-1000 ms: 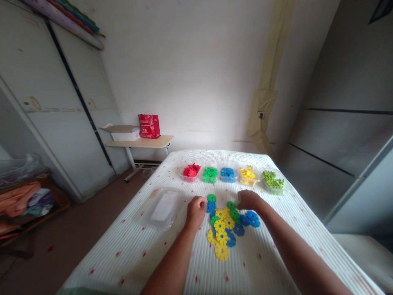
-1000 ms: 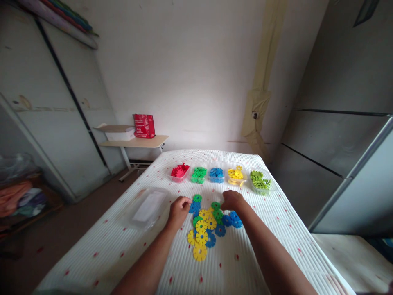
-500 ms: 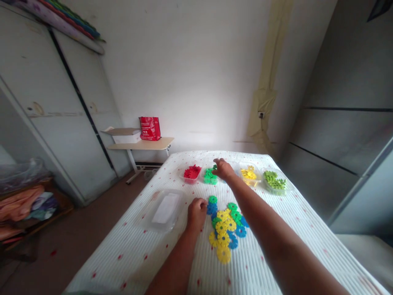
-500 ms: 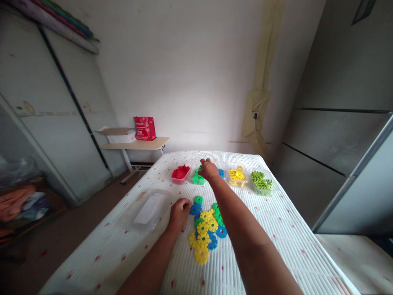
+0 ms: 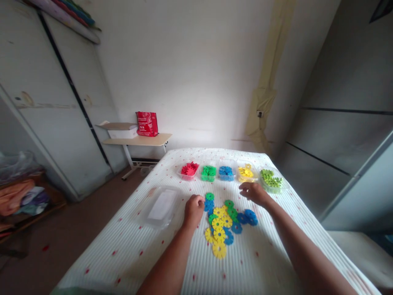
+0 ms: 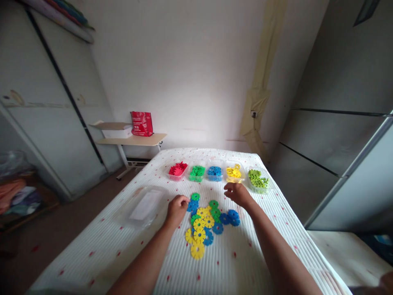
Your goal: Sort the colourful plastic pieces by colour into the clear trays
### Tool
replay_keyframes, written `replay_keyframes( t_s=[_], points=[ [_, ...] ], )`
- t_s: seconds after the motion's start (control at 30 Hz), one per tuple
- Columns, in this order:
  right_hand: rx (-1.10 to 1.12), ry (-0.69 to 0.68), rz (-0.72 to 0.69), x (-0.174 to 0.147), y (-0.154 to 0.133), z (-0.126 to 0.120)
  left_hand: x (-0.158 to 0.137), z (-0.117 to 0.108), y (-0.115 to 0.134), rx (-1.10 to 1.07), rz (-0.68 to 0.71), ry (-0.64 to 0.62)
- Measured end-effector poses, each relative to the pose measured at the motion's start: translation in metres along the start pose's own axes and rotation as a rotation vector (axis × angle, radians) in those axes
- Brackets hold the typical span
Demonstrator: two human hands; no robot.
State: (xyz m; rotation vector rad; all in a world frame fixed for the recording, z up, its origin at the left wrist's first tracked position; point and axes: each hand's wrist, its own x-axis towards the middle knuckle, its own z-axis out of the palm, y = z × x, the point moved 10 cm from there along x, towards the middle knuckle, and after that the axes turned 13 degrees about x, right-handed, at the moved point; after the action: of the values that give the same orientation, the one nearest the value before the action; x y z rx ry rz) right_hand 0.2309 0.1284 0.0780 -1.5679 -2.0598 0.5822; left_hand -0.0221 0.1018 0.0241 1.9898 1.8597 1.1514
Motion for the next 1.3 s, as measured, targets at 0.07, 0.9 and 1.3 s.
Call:
replay_keyframes(
  t_s=[0.07,0.9,1.3],
  points=[
    [0.140,-0.093,0.009,-0.022,0.017,0.004,0.000,0.000,0.000,0.002,-0.001,-0.005],
    [0.225,-0.169,-0.018,-0.067,0.030,0.017,0.001,0.001,-0.001,0.009,-0.017,-0.038],
    [-0.082,-0.211,0.011,-0.067,0.022,0.034,0.000,0.000,0.001,0.011,-0.018,-0.043]
  ],
)
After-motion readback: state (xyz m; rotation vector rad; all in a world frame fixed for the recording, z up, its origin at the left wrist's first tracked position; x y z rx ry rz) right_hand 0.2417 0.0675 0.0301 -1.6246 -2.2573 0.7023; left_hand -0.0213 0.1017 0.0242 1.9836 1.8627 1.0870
